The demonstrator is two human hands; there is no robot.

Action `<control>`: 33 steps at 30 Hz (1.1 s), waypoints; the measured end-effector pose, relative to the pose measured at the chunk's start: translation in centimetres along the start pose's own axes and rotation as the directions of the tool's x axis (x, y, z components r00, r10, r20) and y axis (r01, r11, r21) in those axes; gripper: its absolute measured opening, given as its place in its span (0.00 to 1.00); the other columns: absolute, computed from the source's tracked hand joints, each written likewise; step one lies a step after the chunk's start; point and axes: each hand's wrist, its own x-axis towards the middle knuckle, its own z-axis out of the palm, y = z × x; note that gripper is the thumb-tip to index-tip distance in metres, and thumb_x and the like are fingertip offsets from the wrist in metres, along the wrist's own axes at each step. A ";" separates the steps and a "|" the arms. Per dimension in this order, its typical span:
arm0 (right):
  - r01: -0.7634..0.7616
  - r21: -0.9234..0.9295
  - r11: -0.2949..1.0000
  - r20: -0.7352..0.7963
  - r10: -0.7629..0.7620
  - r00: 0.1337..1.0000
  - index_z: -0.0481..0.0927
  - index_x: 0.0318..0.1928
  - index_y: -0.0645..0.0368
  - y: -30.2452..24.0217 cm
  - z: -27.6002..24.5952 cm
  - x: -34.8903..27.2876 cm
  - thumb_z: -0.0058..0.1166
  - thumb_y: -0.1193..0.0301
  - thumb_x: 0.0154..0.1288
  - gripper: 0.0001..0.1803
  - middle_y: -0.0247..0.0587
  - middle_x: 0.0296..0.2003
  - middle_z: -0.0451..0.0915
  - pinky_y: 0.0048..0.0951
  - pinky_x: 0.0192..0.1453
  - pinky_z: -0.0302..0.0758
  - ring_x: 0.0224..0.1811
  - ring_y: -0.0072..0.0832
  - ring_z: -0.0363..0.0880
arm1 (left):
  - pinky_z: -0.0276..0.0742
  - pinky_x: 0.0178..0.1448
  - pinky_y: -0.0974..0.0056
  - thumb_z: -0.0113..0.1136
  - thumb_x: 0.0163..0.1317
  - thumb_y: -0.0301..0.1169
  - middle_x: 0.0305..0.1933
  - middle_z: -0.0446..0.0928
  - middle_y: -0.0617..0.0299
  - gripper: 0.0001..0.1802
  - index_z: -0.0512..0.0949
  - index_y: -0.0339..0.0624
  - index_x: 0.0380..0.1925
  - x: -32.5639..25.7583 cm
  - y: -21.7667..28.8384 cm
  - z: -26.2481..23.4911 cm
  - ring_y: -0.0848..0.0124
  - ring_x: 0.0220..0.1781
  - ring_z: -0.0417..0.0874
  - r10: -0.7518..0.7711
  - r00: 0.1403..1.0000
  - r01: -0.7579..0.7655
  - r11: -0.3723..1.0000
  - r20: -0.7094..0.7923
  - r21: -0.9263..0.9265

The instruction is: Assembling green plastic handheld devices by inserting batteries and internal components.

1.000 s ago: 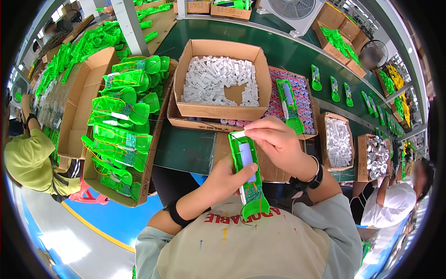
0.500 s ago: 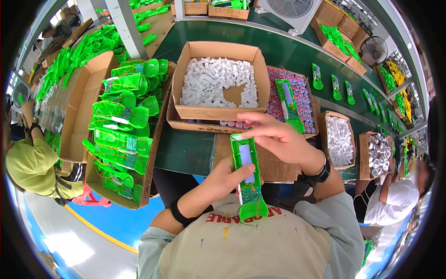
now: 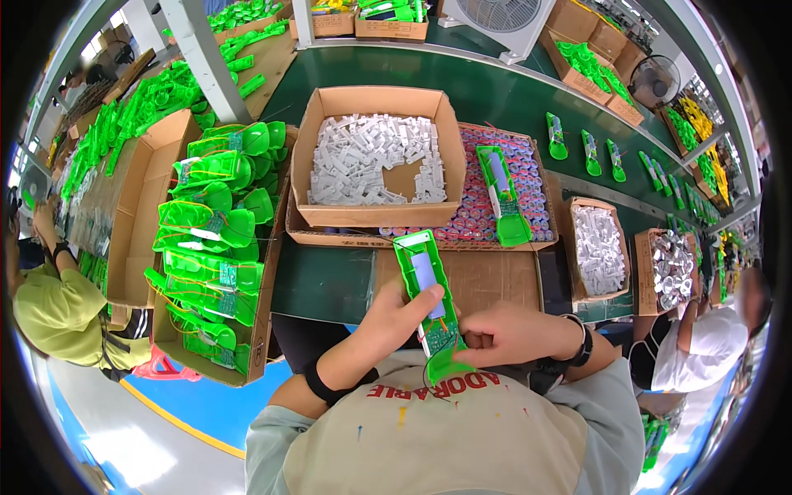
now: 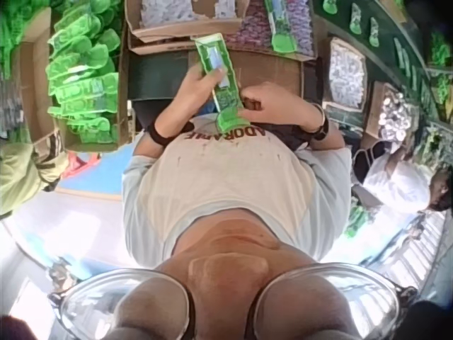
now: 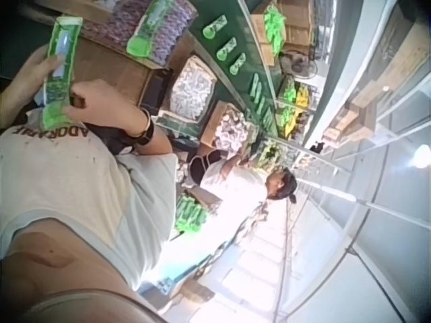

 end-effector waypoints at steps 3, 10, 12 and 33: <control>-0.016 -0.001 1.000 -0.079 0.016 0.997 0.69 0.24 0.62 0.5 0.1 -0.5 0.51 0.63 0.57 0.15 0.43 0.17 0.72 0.33 0.22 0.66 0.18 0.37 0.72 | 0.74 0.36 0.70 0.47 0.62 0.41 0.35 0.76 0.57 0.19 0.68 0.35 0.42 0.5 -0.7 0.1 0.71 0.35 0.78 0.063 0.998 -0.064 0.998 0.012 0.025; -0.081 -0.318 0.945 -0.430 -0.068 0.900 0.68 0.24 0.62 2.8 -5.2 -2.4 0.51 0.67 0.54 0.11 0.48 0.17 0.68 0.33 0.23 0.65 0.18 0.39 0.70 | 0.74 0.28 0.67 0.41 0.63 0.47 0.44 0.74 0.56 0.22 0.66 0.40 0.46 0.8 -2.1 -1.6 0.69 0.33 0.79 0.039 0.971 -0.069 0.991 0.237 0.118; -0.138 -0.240 0.961 -0.588 -0.031 0.808 0.68 0.22 0.63 3.7 -8.8 -2.1 0.51 0.69 0.54 0.11 0.46 0.15 0.68 0.31 0.21 0.63 0.15 0.33 0.66 | 0.74 0.29 0.67 0.46 0.61 0.44 0.40 0.76 0.57 0.19 0.68 0.39 0.43 1.6 -3.9 -2.5 0.70 0.30 0.79 0.076 0.992 -0.116 0.885 0.106 0.451; -0.590 -0.001 0.808 -0.649 0.448 0.615 0.73 0.17 0.70 24.5 -27.8 8.2 0.49 0.68 0.51 0.15 0.46 0.14 0.69 0.34 0.20 0.66 0.16 0.32 0.70 | 0.73 0.24 0.63 0.55 0.49 0.24 0.26 0.75 0.59 0.04 0.74 0.40 0.28 3.5 -5.7 -4.0 0.62 0.21 0.77 0.529 0.847 -0.278 0.360 0.050 0.891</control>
